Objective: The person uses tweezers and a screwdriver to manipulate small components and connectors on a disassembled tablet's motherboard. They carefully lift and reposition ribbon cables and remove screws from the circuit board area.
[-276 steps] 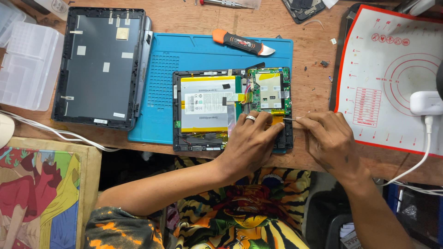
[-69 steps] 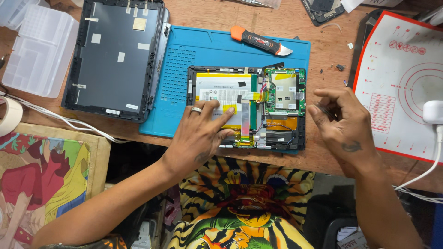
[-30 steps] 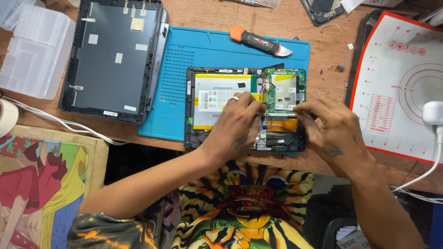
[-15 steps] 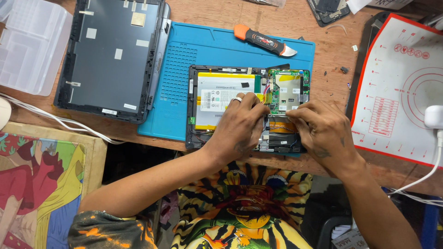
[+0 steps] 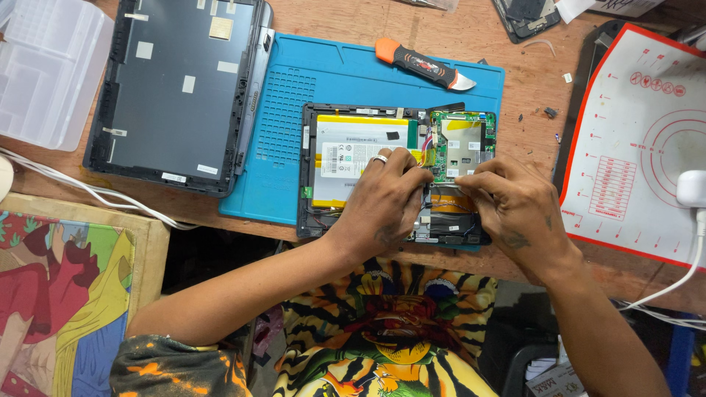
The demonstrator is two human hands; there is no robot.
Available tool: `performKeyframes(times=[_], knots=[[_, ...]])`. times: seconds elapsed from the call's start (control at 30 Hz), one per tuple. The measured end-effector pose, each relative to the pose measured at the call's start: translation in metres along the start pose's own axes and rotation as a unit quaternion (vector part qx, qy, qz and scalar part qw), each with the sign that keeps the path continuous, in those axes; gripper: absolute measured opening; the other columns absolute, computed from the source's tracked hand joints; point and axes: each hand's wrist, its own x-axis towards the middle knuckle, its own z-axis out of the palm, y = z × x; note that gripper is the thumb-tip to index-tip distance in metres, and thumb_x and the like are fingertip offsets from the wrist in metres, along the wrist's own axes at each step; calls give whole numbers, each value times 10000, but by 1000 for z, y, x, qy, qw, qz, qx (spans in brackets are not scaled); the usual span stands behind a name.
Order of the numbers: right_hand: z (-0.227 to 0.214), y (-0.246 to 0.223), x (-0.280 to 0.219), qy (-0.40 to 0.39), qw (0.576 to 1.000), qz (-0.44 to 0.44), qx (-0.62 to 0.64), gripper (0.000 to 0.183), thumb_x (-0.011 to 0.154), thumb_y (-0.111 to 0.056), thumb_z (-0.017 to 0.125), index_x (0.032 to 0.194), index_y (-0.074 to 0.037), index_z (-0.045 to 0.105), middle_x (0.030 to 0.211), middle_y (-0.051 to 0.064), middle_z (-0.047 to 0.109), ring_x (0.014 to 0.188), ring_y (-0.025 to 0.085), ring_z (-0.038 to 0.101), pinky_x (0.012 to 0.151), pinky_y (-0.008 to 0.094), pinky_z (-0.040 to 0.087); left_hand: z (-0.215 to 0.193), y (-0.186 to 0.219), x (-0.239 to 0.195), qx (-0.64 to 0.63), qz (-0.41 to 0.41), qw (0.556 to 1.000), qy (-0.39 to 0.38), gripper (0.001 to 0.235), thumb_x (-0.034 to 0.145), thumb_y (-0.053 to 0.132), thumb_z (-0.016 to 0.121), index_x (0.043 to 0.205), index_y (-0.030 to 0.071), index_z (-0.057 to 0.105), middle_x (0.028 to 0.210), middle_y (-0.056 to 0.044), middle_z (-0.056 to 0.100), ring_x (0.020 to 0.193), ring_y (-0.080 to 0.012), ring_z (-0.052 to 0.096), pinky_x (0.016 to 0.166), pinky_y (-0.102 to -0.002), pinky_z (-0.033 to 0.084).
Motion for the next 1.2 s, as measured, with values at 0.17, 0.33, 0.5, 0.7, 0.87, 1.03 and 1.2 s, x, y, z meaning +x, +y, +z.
performKeyframes(times=[0.17,0.33,0.5,0.7,0.87,1.03,1.2], knots=[[-7,-5,4,-10,1000,0,16,205,860,-11,740,1042,-90,789,958,89,709,828,258,699,738,379,550,2,0,0,4,1,1000,6,196,909,38,614,1098,8,657,1048,-153,557,906,-323,574,834,-436,486],[-10,-6,9,-19,999,-18,-25,181,865,-36,745,1026,-105,793,959,70,715,839,261,697,747,389,552,2,0,0,11,3,1000,8,194,911,33,613,1098,10,656,1045,-152,557,915,-323,575,839,-437,486],[-10,-5,12,-37,992,-39,-110,172,832,-45,762,979,-121,811,944,53,732,766,273,672,722,401,548,1,2,0,10,6,1000,12,198,906,33,613,1098,10,656,1043,-152,557,915,-332,573,837,-441,483],[-6,2,14,-40,999,-14,-5,175,856,-40,750,1013,-104,795,960,66,728,797,253,713,728,377,568,1,1,-1,4,1,1000,15,208,910,46,619,1112,17,658,1041,-154,557,907,-334,572,838,-443,482],[-4,6,11,-39,998,10,56,186,858,-2,744,1020,-82,786,968,78,738,795,216,727,697,342,583,2,1,-1,10,1,1000,10,212,913,44,612,1119,19,653,1047,-150,559,900,-326,573,838,-437,485],[3,9,7,-14,998,-6,56,195,861,26,743,1021,-76,788,947,85,735,785,214,724,687,333,583,2,1,0,8,-11,1000,5,209,912,48,617,1116,21,654,1046,-146,563,890,-321,569,831,-436,481],[7,13,2,11,996,-13,90,194,875,37,736,1038,-59,776,965,83,730,800,203,722,699,322,576,1,2,-1,1,-3,1000,10,202,904,44,624,1103,23,654,1044,-147,565,909,-329,571,848,-444,472]])
